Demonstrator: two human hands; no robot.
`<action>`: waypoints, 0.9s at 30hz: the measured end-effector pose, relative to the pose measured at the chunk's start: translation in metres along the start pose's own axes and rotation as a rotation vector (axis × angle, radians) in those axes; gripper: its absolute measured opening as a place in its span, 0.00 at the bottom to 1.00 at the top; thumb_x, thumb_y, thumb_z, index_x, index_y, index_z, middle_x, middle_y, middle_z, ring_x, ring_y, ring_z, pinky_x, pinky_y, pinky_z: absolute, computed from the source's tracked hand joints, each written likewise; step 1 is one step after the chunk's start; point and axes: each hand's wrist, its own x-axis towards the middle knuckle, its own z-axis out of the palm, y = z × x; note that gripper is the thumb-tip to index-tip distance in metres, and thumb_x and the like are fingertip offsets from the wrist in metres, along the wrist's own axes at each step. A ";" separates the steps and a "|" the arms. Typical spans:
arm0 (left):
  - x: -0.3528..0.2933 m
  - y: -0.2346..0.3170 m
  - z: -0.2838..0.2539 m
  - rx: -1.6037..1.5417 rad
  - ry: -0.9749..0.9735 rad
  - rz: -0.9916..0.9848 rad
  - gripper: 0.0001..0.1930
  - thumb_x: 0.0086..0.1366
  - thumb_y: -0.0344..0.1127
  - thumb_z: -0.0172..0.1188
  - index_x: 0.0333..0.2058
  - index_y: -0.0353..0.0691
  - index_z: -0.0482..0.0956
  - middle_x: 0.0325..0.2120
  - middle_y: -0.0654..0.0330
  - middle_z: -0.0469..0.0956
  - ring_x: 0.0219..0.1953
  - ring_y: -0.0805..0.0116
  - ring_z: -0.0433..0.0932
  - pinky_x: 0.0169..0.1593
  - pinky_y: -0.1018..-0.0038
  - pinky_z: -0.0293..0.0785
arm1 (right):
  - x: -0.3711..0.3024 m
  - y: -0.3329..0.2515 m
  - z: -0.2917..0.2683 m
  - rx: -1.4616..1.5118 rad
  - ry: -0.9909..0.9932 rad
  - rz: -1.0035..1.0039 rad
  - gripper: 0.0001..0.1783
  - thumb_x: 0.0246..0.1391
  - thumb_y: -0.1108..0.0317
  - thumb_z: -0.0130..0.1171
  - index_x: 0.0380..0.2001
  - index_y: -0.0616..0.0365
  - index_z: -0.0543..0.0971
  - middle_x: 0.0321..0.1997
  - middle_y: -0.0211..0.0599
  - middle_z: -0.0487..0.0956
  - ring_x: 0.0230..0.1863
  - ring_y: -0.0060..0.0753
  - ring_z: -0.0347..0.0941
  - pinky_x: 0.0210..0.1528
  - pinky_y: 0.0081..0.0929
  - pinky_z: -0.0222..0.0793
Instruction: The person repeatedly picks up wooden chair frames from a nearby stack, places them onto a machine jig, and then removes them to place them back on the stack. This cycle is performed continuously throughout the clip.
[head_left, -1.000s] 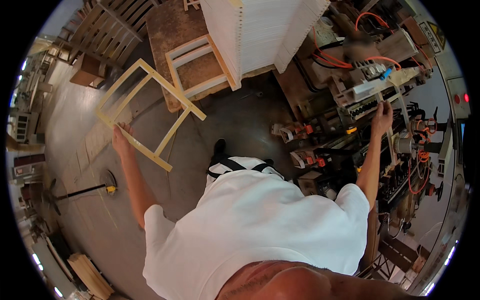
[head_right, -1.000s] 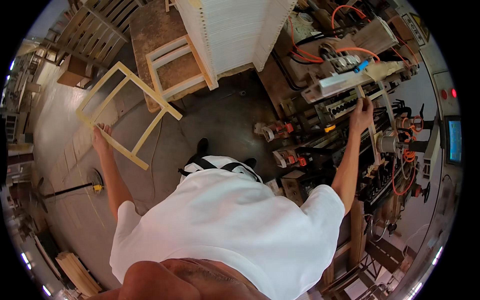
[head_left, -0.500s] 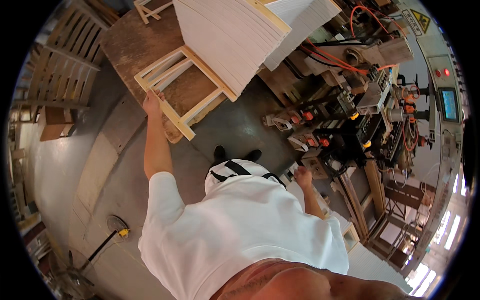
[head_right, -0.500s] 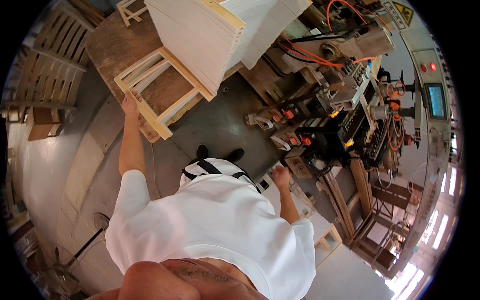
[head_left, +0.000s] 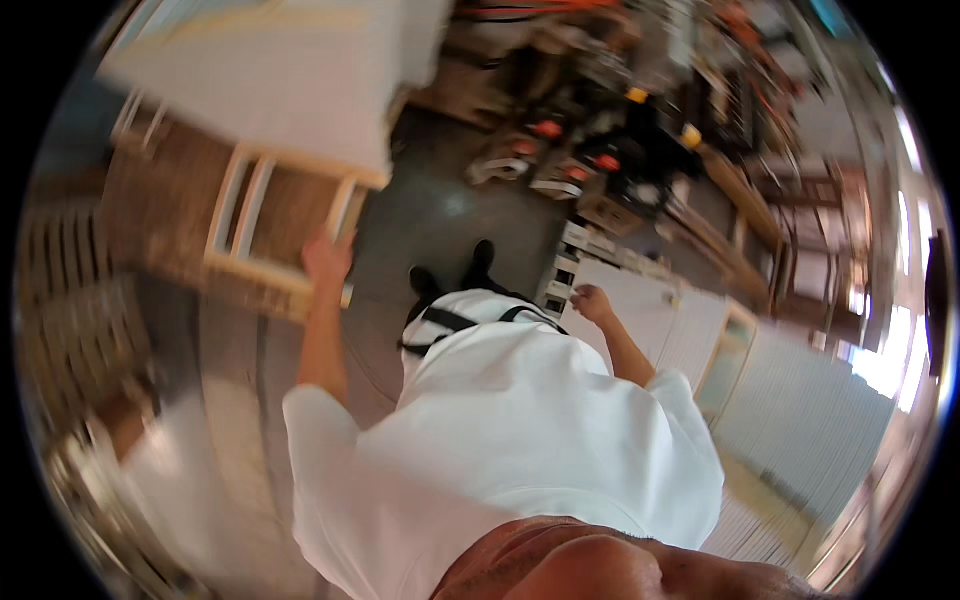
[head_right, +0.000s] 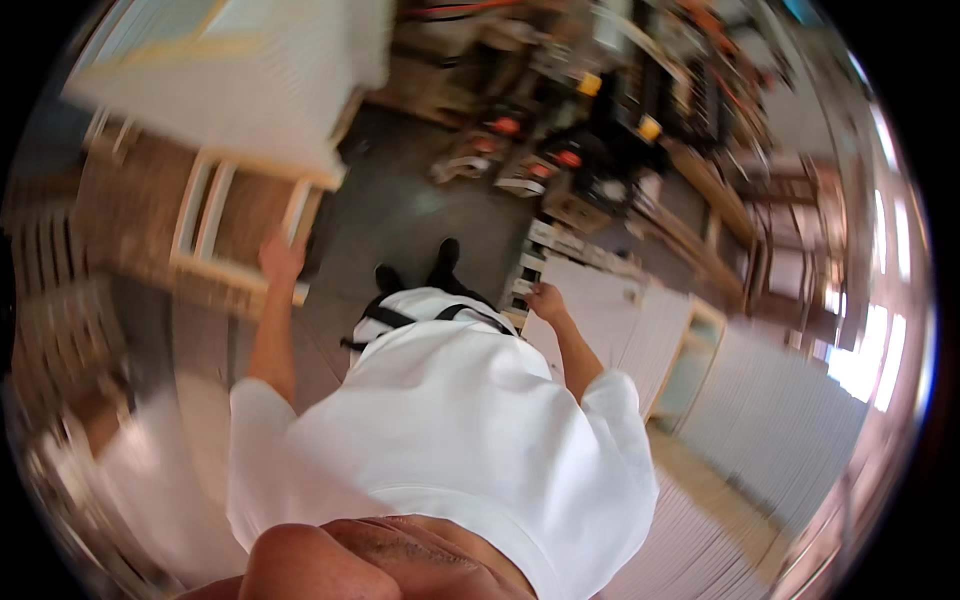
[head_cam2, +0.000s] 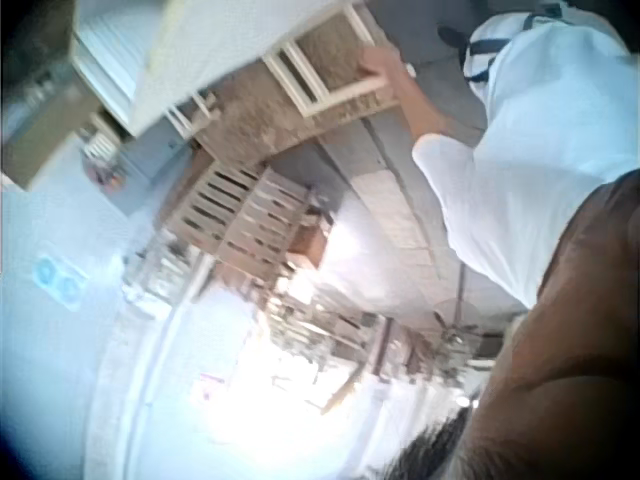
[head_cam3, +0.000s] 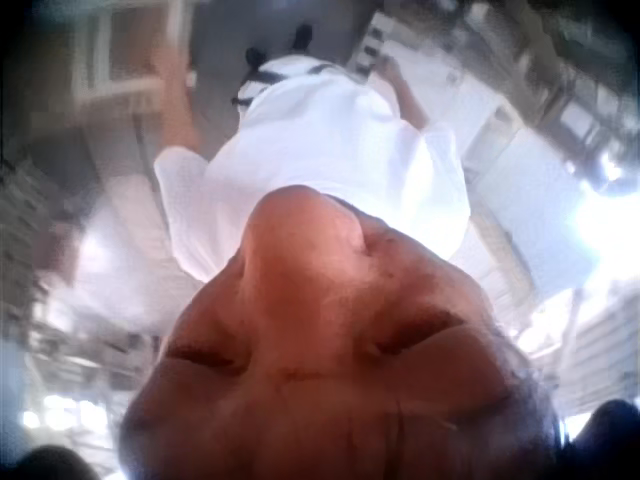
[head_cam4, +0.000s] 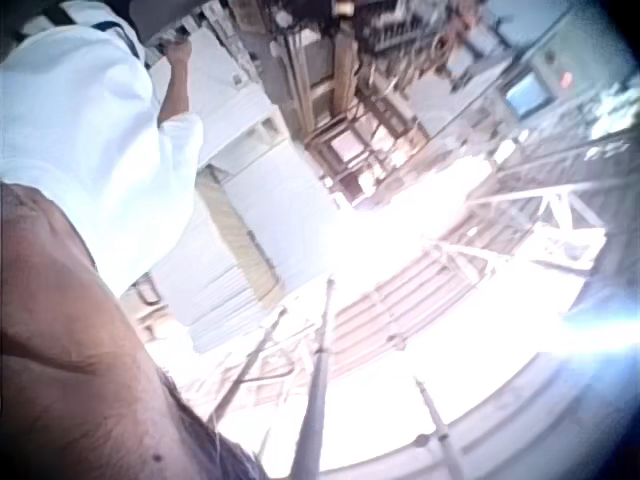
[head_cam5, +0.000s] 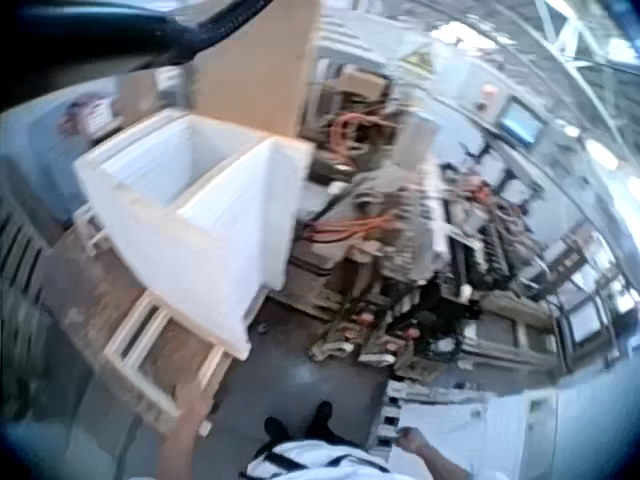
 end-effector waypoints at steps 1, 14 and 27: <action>-0.002 0.018 -0.010 -0.112 -0.113 -0.130 0.23 0.56 0.51 0.61 0.34 0.33 0.76 0.30 0.46 0.78 0.35 0.47 0.78 0.39 0.57 0.74 | 0.003 -0.001 0.000 -0.043 -0.007 -0.076 0.20 0.47 0.67 0.61 0.42 0.69 0.76 0.30 0.44 0.80 0.28 0.34 0.77 0.34 0.30 0.72; 0.011 0.025 0.013 0.124 0.006 -0.158 0.25 0.57 0.43 0.61 0.48 0.31 0.73 0.45 0.41 0.74 0.48 0.43 0.72 0.50 0.55 0.68 | -0.081 -0.029 -0.098 0.138 0.680 -0.219 0.20 0.49 0.67 0.58 0.47 0.59 0.74 0.42 0.45 0.78 0.44 0.46 0.74 0.47 0.37 0.70; -0.096 0.243 0.138 -0.441 -0.244 0.304 0.18 0.58 0.36 0.59 0.46 0.33 0.75 0.40 0.48 0.78 0.42 0.57 0.78 0.48 0.68 0.72 | -0.243 0.148 -0.203 0.139 0.948 0.477 0.26 0.55 0.60 0.57 0.49 0.72 0.70 0.50 0.61 0.73 0.53 0.56 0.69 0.55 0.40 0.64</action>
